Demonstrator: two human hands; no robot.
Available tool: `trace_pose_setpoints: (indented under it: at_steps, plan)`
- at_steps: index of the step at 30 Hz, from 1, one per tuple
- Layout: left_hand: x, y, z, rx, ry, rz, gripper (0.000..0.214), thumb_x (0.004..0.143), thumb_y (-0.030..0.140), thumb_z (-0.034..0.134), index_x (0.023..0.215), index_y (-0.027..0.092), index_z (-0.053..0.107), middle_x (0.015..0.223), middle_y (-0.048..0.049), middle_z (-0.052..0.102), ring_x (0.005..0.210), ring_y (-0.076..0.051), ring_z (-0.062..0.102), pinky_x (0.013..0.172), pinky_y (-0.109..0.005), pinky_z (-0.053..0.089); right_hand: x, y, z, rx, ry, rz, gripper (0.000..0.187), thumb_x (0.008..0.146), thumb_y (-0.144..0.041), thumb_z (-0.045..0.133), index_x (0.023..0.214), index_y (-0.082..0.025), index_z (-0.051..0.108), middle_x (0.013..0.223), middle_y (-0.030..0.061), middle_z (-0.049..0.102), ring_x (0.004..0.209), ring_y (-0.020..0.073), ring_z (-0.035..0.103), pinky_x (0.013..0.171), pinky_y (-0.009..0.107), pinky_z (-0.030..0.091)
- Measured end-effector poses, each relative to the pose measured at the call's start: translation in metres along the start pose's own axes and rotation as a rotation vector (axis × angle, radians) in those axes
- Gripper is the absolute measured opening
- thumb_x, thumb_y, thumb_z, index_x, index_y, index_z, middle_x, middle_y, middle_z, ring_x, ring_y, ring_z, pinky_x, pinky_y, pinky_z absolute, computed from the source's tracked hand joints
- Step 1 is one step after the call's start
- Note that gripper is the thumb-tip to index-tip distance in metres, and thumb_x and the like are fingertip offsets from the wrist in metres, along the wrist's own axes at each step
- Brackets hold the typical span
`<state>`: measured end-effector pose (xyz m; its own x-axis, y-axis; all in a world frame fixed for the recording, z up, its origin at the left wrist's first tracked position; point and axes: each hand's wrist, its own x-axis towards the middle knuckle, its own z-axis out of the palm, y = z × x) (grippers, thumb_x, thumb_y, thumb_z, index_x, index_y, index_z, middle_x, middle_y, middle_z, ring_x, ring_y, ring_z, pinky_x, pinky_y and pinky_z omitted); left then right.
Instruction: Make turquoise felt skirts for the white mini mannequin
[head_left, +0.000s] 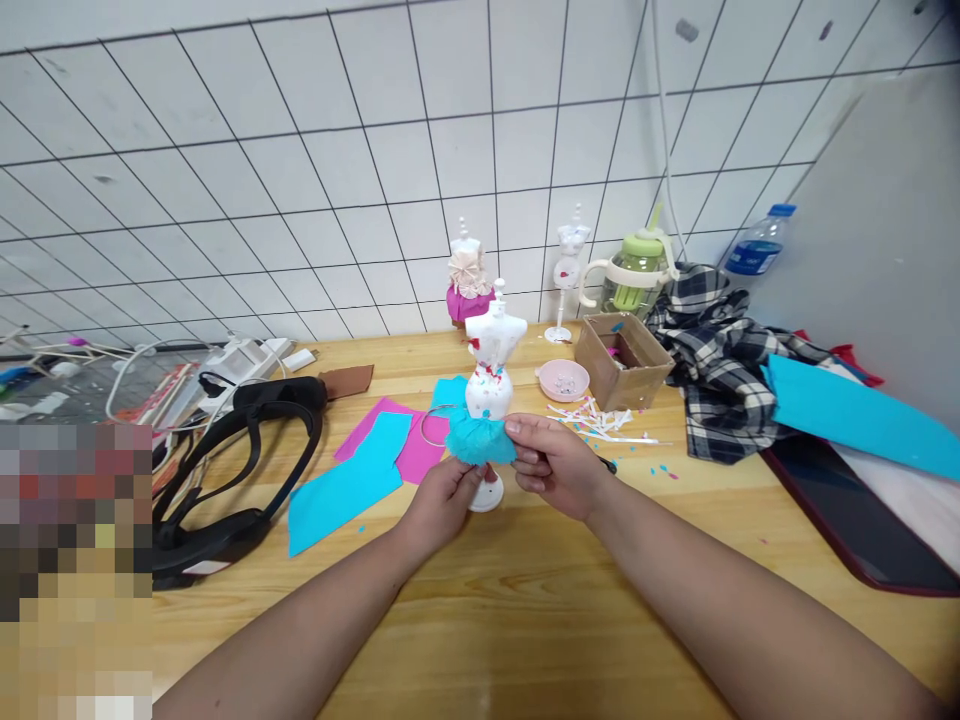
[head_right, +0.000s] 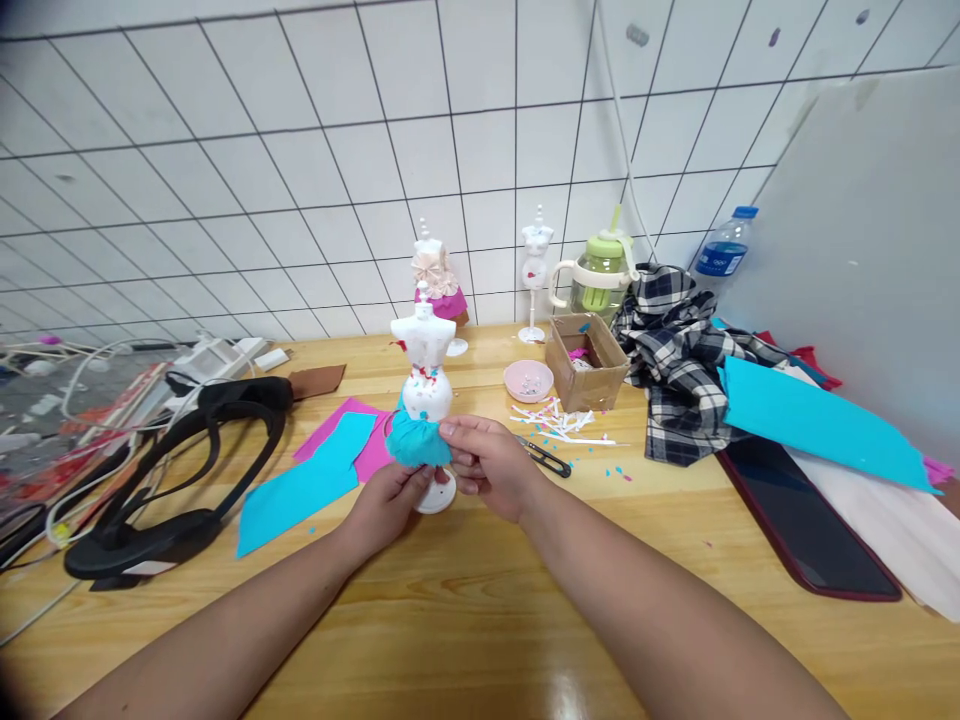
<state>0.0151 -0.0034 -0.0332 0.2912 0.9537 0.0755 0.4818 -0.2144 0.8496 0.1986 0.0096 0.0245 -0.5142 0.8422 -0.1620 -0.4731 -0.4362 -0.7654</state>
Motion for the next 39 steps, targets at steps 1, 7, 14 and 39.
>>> trace_pose_setpoints:
  at_steps: [1,7,14,39]
  plan:
    - [0.0,0.001,0.0,0.005,0.021,-0.006,0.032,0.091,0.039,0.045,0.085,0.016,0.066,0.082,-0.0055,0.068,0.077,-0.018,0.06,0.068,-0.026,0.045,0.001,0.0,-0.001,-0.031,0.018,-0.01,0.029,0.074,-0.037,0.069,0.068,-0.019,0.047,0.049,-0.0105,0.034,0.04,0.0035,0.016,0.036,0.016,0.016]
    - [0.003,0.004,-0.004,-0.085,0.117,-0.037,0.027,0.089,0.035,0.05,0.078,0.016,0.066,0.099,-0.008,0.071,0.086,-0.019,0.064,0.067,-0.024,0.045,0.005,0.003,-0.004,-0.513,0.417,-0.367,0.032,0.075,-0.041,0.064,0.098,-0.019,0.059,0.059,-0.008,0.037,0.046,0.0071,0.03,0.041,0.02,0.025]
    - [0.002,0.008,-0.005,-0.143,0.115,-0.035,0.03,0.09,0.035,0.049,0.075,0.016,0.066,0.111,-0.0079,0.069,0.084,-0.017,0.065,0.064,-0.023,0.044,0.005,0.002,-0.008,-0.826,0.521,-0.546,0.036,0.081,-0.039,0.059,0.113,-0.022,0.06,0.077,-0.0025,0.047,0.049,0.0085,0.034,0.048,0.025,0.031]
    - [0.0,0.007,-0.002,-0.033,0.0,0.027,0.031,0.09,0.038,0.049,0.076,0.017,0.067,0.078,-0.005,0.07,0.069,-0.016,0.06,0.062,-0.024,0.043,-0.001,-0.004,0.001,-1.018,0.624,-0.629,0.02,0.078,-0.041,0.063,0.077,-0.022,0.063,0.087,0.0032,0.065,0.084,0.0206,0.053,0.073,0.032,0.039]
